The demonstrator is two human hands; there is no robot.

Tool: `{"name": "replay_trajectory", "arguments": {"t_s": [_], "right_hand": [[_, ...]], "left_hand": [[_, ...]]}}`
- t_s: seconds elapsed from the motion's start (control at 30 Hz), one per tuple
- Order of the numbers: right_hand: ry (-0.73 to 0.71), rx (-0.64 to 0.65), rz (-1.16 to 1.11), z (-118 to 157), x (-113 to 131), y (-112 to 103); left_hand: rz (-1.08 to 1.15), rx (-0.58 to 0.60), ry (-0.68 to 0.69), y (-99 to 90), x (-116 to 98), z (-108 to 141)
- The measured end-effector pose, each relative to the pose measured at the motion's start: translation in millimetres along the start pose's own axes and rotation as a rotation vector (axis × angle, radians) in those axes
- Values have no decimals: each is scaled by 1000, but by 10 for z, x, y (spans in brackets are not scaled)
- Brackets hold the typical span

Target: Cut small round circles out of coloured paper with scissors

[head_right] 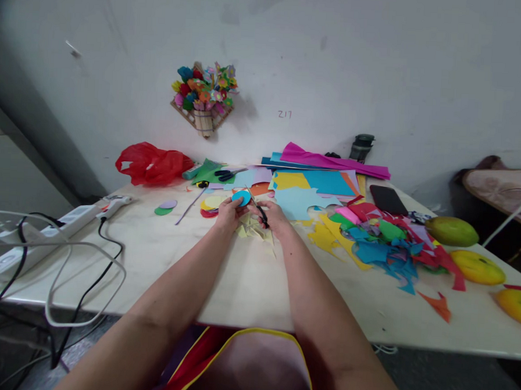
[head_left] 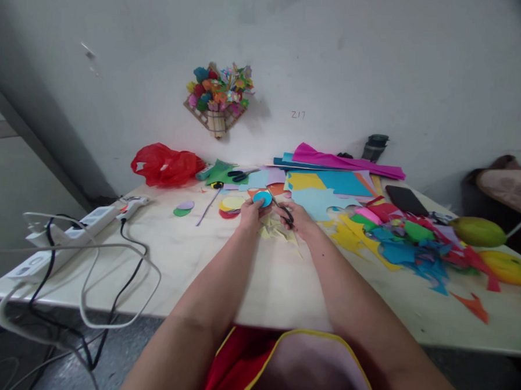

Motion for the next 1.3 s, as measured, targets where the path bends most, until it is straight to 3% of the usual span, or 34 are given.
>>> {"name": "replay_trajectory", "arguments": {"t_s": [1.3], "right_hand": [[-77, -10, 81, -115, -86, -47]], "left_hand": [[-22, 9, 5, -9, 9, -7]]}}
Point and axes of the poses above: each hand's wrist, its own z-axis away from the middle knuckle, its own y-axis out of the palm, x = y × z, the point moved 1 cm from there along -z, towards the middle knuckle, and after that the axes turned 2 degrees about -y, right-handed, at the moved point
